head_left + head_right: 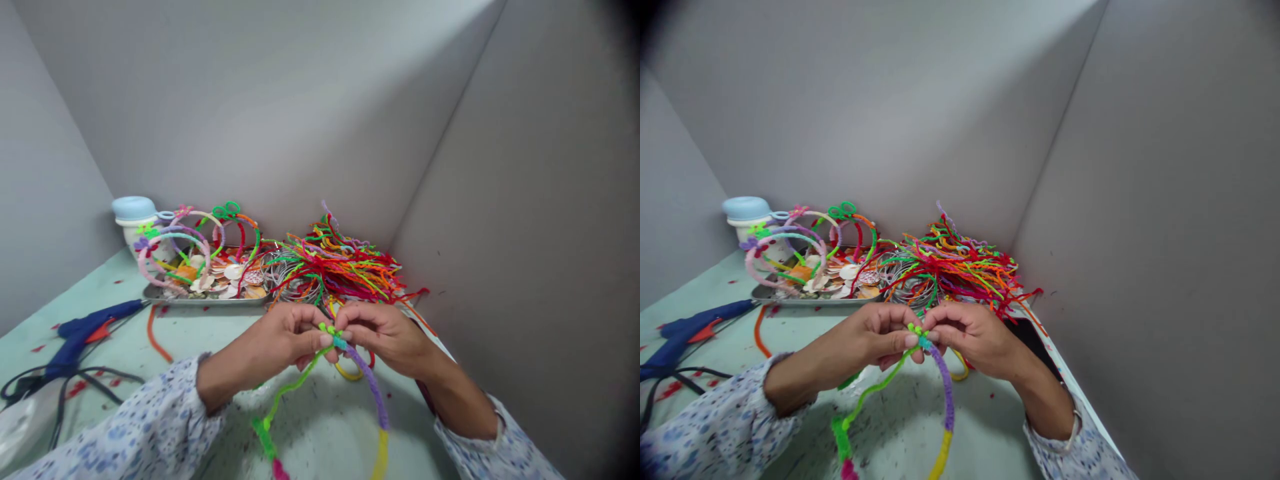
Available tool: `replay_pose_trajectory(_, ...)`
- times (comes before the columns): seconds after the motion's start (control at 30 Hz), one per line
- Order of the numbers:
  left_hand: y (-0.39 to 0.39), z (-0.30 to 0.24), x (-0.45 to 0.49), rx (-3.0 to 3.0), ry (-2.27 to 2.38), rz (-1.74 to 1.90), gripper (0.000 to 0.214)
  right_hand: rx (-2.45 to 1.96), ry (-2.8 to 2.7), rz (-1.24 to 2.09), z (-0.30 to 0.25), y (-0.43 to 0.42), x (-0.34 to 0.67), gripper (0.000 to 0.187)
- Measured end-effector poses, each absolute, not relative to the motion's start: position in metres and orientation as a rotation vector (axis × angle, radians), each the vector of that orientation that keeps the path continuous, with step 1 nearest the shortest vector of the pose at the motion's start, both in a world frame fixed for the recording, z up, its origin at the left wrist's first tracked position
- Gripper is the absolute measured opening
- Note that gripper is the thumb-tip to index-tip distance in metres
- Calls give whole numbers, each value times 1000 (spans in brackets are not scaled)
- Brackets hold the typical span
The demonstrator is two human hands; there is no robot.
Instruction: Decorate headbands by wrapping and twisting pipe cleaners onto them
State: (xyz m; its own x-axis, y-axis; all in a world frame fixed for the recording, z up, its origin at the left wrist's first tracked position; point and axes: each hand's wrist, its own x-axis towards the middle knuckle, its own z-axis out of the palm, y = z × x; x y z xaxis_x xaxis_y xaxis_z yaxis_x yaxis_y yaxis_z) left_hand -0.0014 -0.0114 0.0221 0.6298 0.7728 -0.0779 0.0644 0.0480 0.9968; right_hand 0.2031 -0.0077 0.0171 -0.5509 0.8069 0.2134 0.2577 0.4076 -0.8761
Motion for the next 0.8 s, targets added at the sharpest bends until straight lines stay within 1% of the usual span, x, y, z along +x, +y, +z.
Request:
replay_pose_trajectory(0.13,-11,22,-2,1443,753,601,24,-888,-2035,1126,18,-8,204,22)
replay_pose_trajectory(0.3,-11,22,-1,1425,743,600,25,-871,-2057,1093,16,-7,205,17)
replay_pose_trajectory(0.4,-11,22,-1,1435,754,598,26,-884,-2048,1086,14,-6,205,18)
replay_pose_trajectory(0.53,-12,23,0,1470,756,596,23,-873,-2045,1106,11,-6,205,20)
replay_pose_trajectory(0.67,-12,24,0,1519,752,596,17,-866,-2054,1095,11,-6,205,17)
replay_pose_trajectory(0.8,-12,21,-1,1598,761,594,18,-875,-2083,1057,12,-7,205,18)
